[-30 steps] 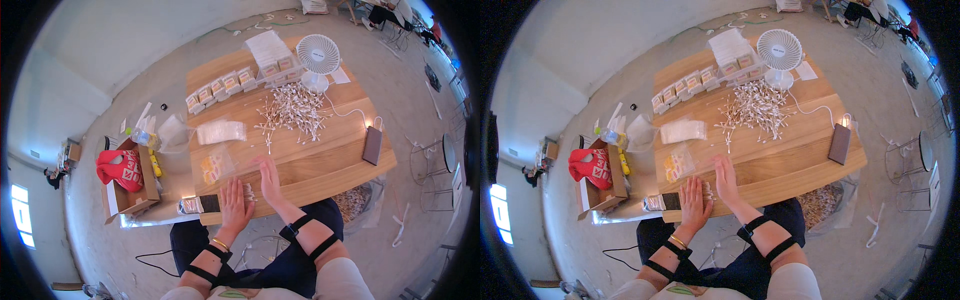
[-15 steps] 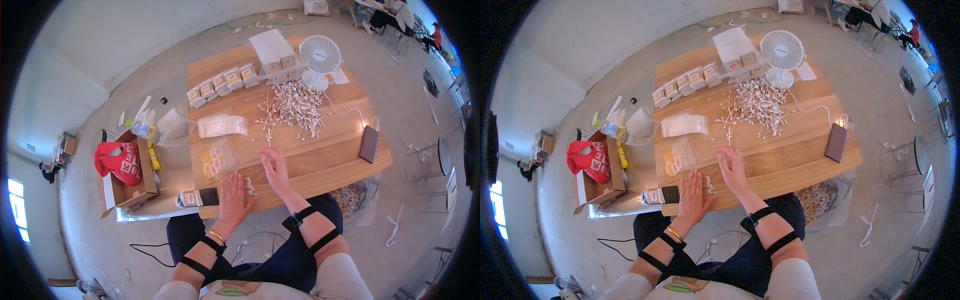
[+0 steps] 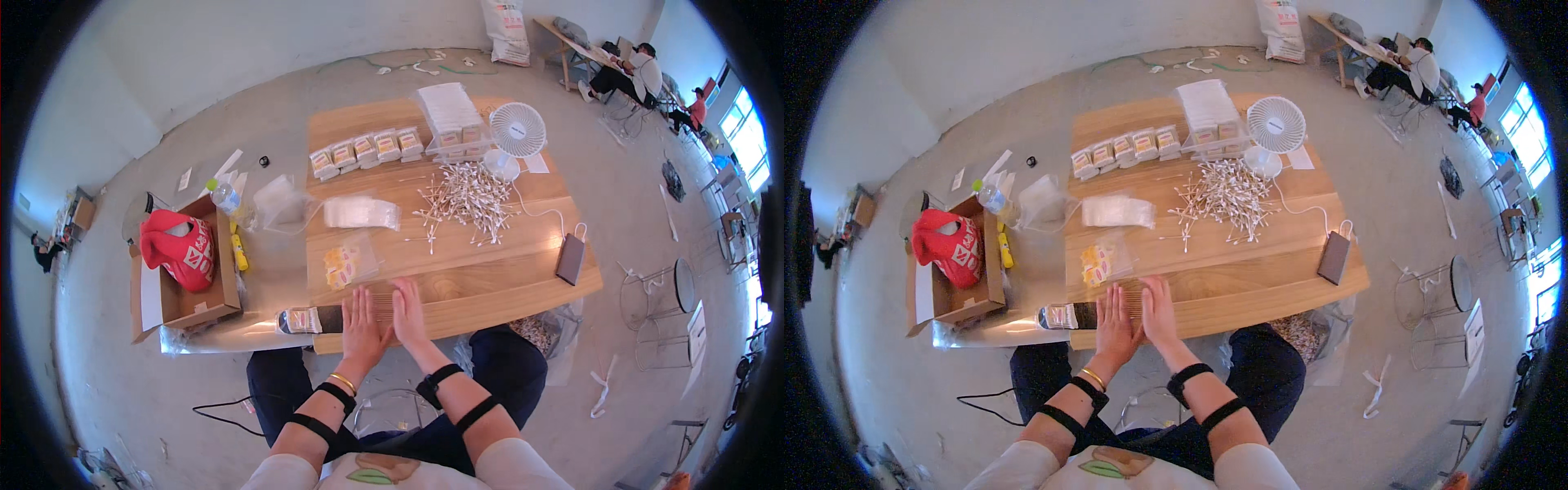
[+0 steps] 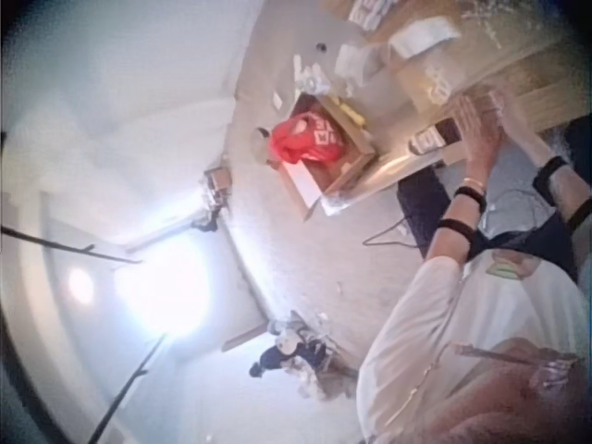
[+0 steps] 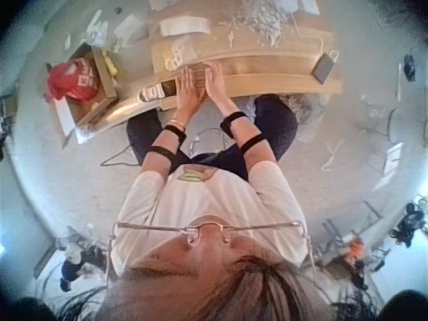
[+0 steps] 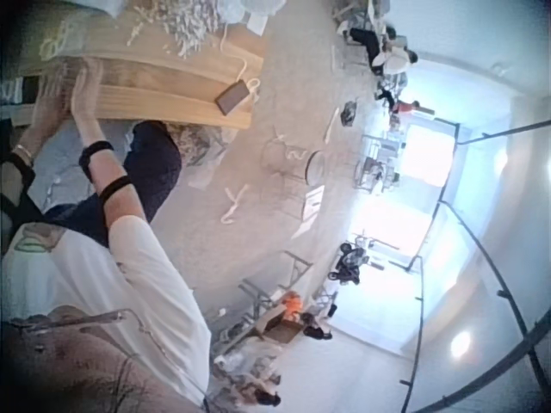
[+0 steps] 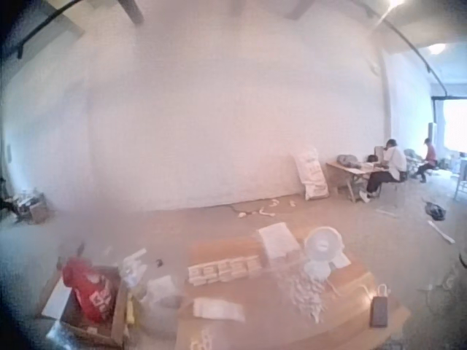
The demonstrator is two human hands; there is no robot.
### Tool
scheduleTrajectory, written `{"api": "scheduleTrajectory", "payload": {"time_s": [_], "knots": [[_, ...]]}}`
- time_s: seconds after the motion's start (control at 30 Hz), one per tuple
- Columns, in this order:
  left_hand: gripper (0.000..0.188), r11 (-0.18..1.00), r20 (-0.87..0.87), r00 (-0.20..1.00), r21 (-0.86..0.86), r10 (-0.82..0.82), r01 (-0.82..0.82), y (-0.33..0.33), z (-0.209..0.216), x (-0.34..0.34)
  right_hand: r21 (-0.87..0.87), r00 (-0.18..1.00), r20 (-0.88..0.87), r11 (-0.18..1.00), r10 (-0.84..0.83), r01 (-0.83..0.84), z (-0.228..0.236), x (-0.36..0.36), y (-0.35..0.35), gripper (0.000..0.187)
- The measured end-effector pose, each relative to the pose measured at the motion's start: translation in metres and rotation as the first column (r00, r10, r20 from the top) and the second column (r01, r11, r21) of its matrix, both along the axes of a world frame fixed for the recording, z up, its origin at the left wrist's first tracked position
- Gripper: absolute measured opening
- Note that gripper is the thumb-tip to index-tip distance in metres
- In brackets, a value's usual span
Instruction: Packaging small cotton-tipped hygiene swabs into plastic bags at a work table.
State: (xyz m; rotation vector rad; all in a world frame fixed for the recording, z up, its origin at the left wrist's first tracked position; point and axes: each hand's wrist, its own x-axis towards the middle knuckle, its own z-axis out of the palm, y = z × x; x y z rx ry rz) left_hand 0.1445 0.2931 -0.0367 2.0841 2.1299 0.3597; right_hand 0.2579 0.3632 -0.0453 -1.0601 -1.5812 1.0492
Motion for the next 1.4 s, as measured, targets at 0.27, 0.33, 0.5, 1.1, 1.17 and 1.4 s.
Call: {"api": "scheduleTrajectory", "payload": {"time_s": [0.27,0.33,0.5,1.1,1.17,1.4], "knots": [[0.084,0.998,0.098,0.994,0.034,0.046,-0.05,-0.005,0.006,-0.003,0.065,0.987,0.133,0.995,-0.089,0.08,0.01,0.011,0.005,0.02],[0.082,0.999,0.067,0.998,0.039,0.016,-0.019,-0.007,0.008,-0.009,0.072,0.975,0.209,0.996,-0.07,0.056,0.016,0.019,0.008,0.017],[0.077,0.999,-0.017,0.999,0.038,-0.027,0.027,-0.006,0.009,-0.008,0.147,0.866,0.499,0.988,-0.025,-0.056,0.022,0.014,0.026,0.01],[0.079,0.999,-0.02,0.999,-0.009,-0.051,0.051,-0.009,0.011,-0.01,0.209,0.701,0.712,0.965,-0.038,-0.16,0.025,0.054,0.037,0.046],[0.077,0.999,0.012,0.999,0.011,-0.043,0.043,-0.01,0.003,-0.014,0.218,0.641,0.763,0.899,0.086,-0.38,0.026,0.045,0.007,0.072],[0.083,0.999,0.038,0.999,0.049,-0.024,0.022,-0.001,0.006,-0.021,0.18,0.525,0.851,0.93,0.016,-0.321,0.015,0.034,-0.013,0.084]]}}
